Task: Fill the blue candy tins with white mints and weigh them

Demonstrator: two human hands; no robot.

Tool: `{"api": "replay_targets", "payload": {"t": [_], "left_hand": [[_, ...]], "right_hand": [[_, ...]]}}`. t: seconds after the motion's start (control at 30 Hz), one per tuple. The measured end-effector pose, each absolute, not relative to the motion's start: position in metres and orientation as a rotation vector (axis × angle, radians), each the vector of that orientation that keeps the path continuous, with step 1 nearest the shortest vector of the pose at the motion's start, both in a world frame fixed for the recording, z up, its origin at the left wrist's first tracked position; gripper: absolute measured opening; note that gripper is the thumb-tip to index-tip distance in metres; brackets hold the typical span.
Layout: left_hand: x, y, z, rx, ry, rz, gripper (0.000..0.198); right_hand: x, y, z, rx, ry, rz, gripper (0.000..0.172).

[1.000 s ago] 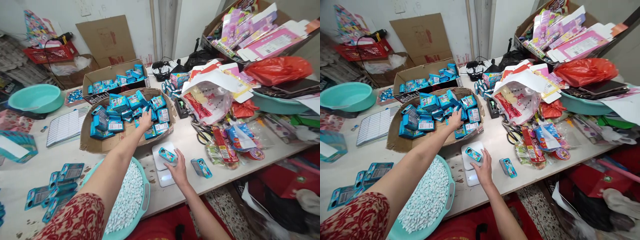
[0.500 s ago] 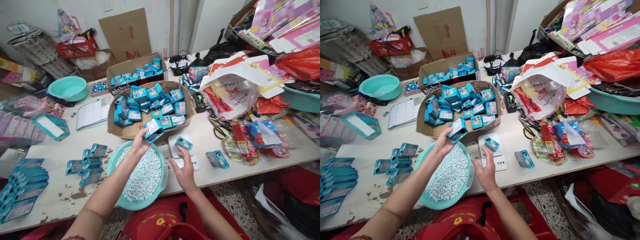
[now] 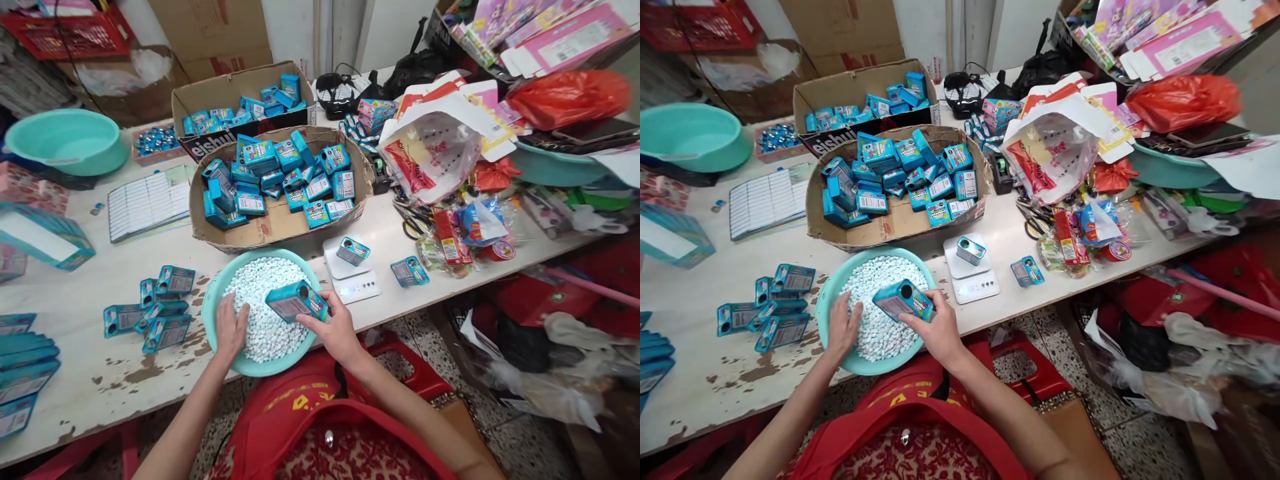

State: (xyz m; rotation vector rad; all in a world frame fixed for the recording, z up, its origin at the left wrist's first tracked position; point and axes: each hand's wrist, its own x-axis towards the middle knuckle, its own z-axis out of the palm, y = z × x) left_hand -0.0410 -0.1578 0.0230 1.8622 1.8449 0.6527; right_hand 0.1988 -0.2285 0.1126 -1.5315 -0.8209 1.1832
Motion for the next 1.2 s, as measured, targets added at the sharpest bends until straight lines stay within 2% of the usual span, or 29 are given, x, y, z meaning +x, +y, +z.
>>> {"api": "replay_targets", "payload": {"t": [0.17, 0.37, 0.53, 0.73, 0.9, 1.2], "left_hand": [[-0.008, -0.143, 0.005, 1.803, 1.882, 0.689, 0.042], [0.022, -0.117, 0.011, 1.395, 1.801, 0.924, 0.018], [0.023, -0.117, 0.021, 0.956, 1.643, 1.017, 0.028], [0.028, -0.128, 0.074, 0.365, 1.177, 1.130, 0.027], [0.038, -0.134, 0.109, 0.316, 0.940, 1.286, 0.024], [0.046, -0.130, 0.120, 0.439, 1.045, 1.373, 0.027]], "right_hand": [[0.199, -0.244, 0.114, -1.557, -0.900, 1.174, 0.034], [0.205, -0.236, 0.111, -1.579, -0.945, 1.069, 0.042], [0.205, -0.217, 0.119, -1.632, -1.275, 0.872, 0.035], [0.190, -0.202, 0.121, -1.671, -1.689, 0.693, 0.029], [0.174, -0.195, 0.119, -1.678, -1.852, 0.654, 0.027], [0.170, -0.191, 0.119, -1.653, -1.790, 0.680, 0.028]]}}
